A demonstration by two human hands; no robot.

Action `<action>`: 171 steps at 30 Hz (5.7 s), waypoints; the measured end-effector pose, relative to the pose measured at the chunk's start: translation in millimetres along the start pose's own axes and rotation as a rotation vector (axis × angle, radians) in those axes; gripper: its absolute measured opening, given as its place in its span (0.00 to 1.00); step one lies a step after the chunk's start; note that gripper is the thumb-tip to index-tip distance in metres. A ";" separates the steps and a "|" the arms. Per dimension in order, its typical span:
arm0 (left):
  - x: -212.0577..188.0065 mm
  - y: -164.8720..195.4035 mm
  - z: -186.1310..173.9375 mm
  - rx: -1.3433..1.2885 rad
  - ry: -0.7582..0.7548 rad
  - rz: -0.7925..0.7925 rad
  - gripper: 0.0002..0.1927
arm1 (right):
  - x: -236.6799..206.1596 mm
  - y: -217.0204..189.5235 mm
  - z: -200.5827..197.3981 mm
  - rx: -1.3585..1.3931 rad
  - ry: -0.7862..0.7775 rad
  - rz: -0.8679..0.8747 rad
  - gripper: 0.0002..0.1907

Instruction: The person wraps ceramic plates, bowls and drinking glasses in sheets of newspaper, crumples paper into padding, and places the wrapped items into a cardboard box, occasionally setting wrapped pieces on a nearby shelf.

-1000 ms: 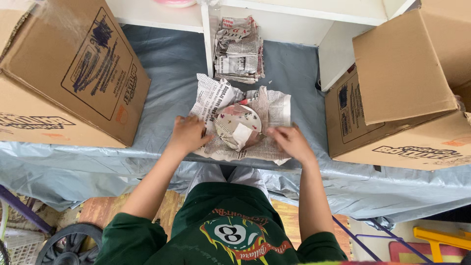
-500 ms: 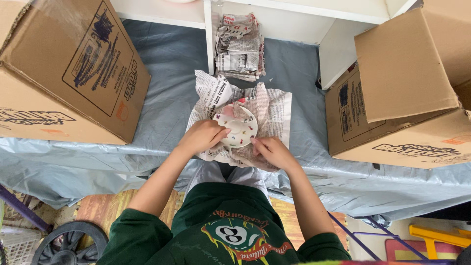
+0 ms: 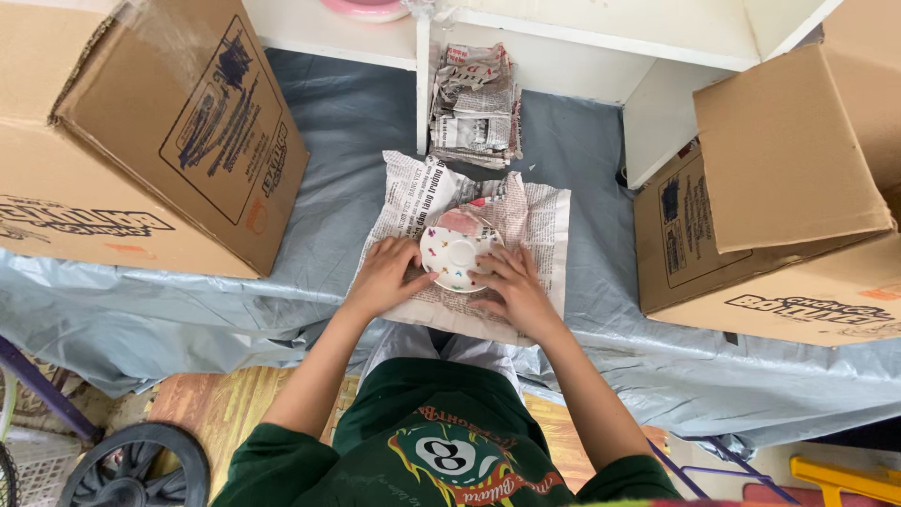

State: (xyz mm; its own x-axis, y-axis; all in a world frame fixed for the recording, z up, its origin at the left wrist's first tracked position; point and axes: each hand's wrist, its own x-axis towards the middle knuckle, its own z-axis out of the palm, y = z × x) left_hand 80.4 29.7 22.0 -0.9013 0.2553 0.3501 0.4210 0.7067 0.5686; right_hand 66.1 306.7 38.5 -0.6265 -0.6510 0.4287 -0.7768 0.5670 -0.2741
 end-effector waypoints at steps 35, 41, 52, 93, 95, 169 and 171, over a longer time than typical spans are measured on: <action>-17.9 -54.6 -10.1 0.024 0.028 0.035 0.28 | 414.4 -39.6 27.0 -0.540 0.486 -0.259 0.07; -16.7 -59.1 -10.1 0.025 0.037 0.026 0.27 | 444.0 -28.9 37.7 -0.669 0.417 -0.172 0.09; -12.1 -60.1 -8.7 0.029 0.055 0.031 0.27 | 457.8 -21.4 37.2 -0.707 0.325 -0.077 0.06; 20.6 -21.7 -20.9 0.235 -0.327 0.597 0.36 | -64.5 76.1 -41.9 0.404 -0.170 -0.042 0.22; 24.7 -13.5 -15.9 0.179 -0.495 0.412 0.35 | -69.0 89.7 -43.9 0.445 -0.172 0.009 0.19; 77.9 49.2 -9.3 0.686 0.187 0.342 0.26 | 38.4 -12.4 97.7 -0.228 0.113 0.072 0.14; 90.3 41.9 -3.9 0.465 0.006 0.448 0.19 | 36.2 -5.1 96.9 -0.169 0.099 0.089 0.13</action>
State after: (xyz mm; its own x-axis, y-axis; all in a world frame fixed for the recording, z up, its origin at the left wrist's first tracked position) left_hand 17.0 79.8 80.3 -0.6471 0.5893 0.4836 0.6669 0.7450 -0.0155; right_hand 41.1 231.3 -28.1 -0.6764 -0.5460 0.4943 -0.6914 0.7021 -0.1706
